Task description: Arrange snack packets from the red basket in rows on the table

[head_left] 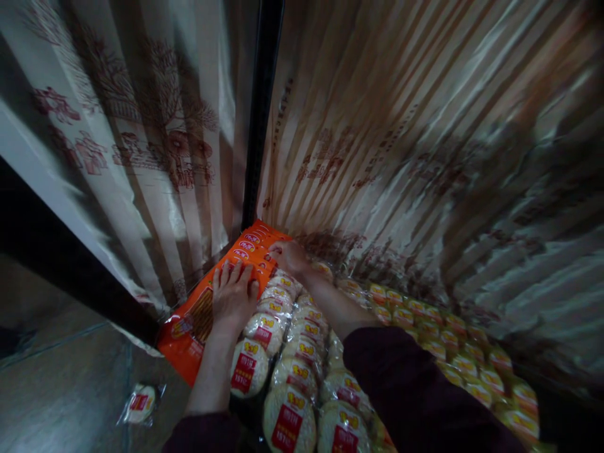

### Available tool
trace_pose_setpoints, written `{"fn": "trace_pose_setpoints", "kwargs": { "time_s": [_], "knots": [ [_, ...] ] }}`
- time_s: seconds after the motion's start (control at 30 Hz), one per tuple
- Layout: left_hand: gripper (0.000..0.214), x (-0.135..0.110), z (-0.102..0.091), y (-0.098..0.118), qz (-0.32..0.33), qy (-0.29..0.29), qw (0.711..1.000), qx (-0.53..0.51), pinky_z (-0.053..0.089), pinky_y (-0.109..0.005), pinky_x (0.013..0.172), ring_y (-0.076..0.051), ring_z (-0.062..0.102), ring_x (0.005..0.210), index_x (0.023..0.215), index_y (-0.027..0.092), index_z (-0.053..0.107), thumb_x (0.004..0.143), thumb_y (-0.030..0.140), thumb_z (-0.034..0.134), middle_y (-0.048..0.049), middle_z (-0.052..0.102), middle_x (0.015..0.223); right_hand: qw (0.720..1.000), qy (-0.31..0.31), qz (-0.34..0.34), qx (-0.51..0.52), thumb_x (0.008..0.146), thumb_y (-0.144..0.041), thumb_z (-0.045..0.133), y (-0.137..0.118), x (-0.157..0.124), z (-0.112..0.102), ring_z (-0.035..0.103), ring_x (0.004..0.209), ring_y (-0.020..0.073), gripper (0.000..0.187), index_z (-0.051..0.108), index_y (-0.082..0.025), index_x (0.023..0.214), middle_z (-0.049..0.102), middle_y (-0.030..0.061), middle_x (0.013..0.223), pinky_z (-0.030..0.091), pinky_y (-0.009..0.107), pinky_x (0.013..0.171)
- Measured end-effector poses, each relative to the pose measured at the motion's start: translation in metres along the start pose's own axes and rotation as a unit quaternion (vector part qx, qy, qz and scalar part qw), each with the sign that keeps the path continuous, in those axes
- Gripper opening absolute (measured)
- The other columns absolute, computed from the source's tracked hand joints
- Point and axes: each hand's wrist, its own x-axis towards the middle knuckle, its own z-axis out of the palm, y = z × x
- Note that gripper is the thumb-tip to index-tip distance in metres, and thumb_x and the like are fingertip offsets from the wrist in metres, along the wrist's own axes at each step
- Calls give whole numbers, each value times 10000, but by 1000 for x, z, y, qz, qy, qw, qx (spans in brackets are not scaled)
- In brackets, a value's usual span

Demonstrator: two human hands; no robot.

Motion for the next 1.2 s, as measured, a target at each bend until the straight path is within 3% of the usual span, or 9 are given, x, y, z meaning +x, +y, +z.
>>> {"fn": "trace_pose_setpoints", "kwargs": {
  "time_s": [0.23, 0.4, 0.57, 0.77, 1.0, 1.2],
  "knots": [
    [445, -2, 3, -1, -5, -11, 1000, 8, 253, -514, 1127, -321, 378, 1343, 1257, 223, 595, 876, 404, 451, -82, 513, 1394, 998, 36, 40, -34, 844, -254, 556, -4, -2, 12, 611, 983, 212, 176, 728, -268, 877, 729, 46, 928, 404, 331, 910],
    [438, -1, 1, -2, -7, -12, 1000, -2, 254, -492, 1133, -302, 384, 1340, 1253, 217, 593, 873, 385, 455, -74, 515, 1394, 997, 57, -50, -34, 881, -293, 524, -5, -14, 3, 532, 1068, 196, 206, 715, -242, 938, 688, 44, 1048, 351, 318, 955],
    [422, -1, 0, -3, -7, -2, 1000, -9, 269, -480, 1127, -293, 368, 1352, 1247, 239, 597, 876, 372, 446, -57, 521, 1390, 997, 8, -50, -51, 873, -338, 527, -13, -26, -4, 582, 994, 216, 235, 735, -227, 865, 725, 47, 935, 359, 338, 913],
    [393, -2, 1, -3, 2, 7, 1000, -13, 279, -491, 1124, -300, 396, 1332, 1209, 239, 633, 871, 347, 462, -68, 545, 1363, 999, -14, -28, -24, 839, -285, 557, -17, -22, 3, 660, 871, 183, 191, 731, -210, 861, 748, 44, 898, 423, 273, 815],
    [399, -4, 1, -3, -5, -4, 1000, 8, 251, -504, 1130, -302, 391, 1337, 1216, 244, 622, 880, 359, 441, -57, 544, 1366, 998, 1, 0, -56, 822, -239, 562, -18, -16, 15, 612, 964, 238, 176, 735, -216, 806, 739, 67, 881, 342, 365, 961],
    [384, -5, -2, -1, -4, 1, 1000, 2, 249, -519, 1123, -308, 408, 1321, 1196, 242, 630, 878, 343, 440, -59, 557, 1352, 994, 41, -86, -46, 882, -317, 508, -20, -26, 10, 547, 1011, 217, 229, 723, -242, 896, 710, 44, 970, 335, 338, 919]
  ]
}}
